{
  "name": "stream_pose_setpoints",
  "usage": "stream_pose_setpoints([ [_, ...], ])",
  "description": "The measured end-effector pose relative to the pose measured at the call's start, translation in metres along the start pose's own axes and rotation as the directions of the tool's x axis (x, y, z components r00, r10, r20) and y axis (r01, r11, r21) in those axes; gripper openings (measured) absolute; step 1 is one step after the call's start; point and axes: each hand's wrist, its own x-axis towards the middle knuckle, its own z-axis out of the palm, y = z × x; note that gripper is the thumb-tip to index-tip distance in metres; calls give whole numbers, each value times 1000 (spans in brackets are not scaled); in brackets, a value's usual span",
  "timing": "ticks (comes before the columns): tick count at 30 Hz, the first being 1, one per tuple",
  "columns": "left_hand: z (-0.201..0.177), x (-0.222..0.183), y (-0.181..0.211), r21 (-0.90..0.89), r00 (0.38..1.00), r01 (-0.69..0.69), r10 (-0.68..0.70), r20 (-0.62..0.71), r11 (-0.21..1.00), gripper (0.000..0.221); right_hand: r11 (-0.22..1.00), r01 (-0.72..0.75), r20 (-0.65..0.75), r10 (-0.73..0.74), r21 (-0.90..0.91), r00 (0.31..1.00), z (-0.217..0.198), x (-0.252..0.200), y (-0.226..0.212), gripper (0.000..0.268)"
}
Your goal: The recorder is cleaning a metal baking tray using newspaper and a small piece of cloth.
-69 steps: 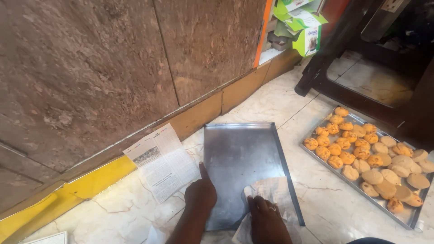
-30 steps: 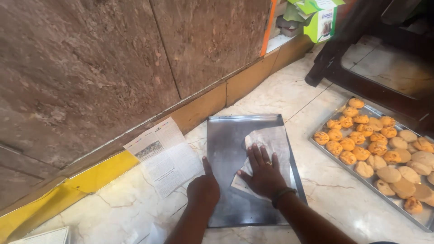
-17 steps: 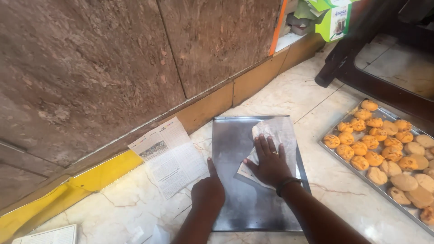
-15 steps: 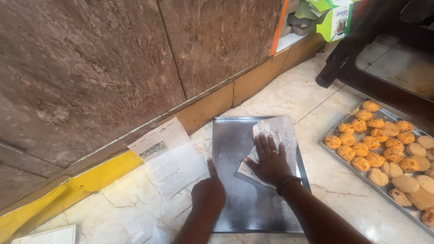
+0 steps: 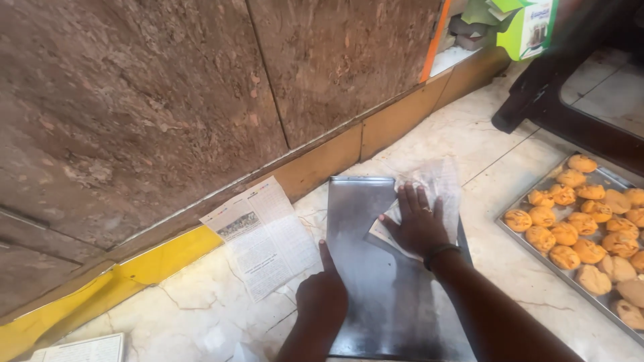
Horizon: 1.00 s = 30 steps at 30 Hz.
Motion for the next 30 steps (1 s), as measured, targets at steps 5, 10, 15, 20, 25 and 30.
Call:
stream_pose_setpoints([
  [5,4,5,4,4,999,22,-22,37,1000,101,999,-6,-23,5,-33,1000,2,9,7,91],
  [10,5,0,8,-97,999,42,-42,2,994,99,998,-62,-53,63,26,997,-2,6,1,93],
  [15,-4,-3,12,-44,996,57,-54,73,997,99,990,-138,13,138,21,990,0,1,5,94],
  [20,3,3,9,-77,998,60,-58,39,995,96,987,-157,31,155,43,987,4,-26,10,95],
  [25,11,9,7,-129,997,74,-72,16,989,93,981,-189,34,187,54,982,6,-54,5,96],
  [30,-8,-7,10,-131,997,69,-65,35,989,94,981,-184,64,188,-65,980,-12,-88,-8,95],
])
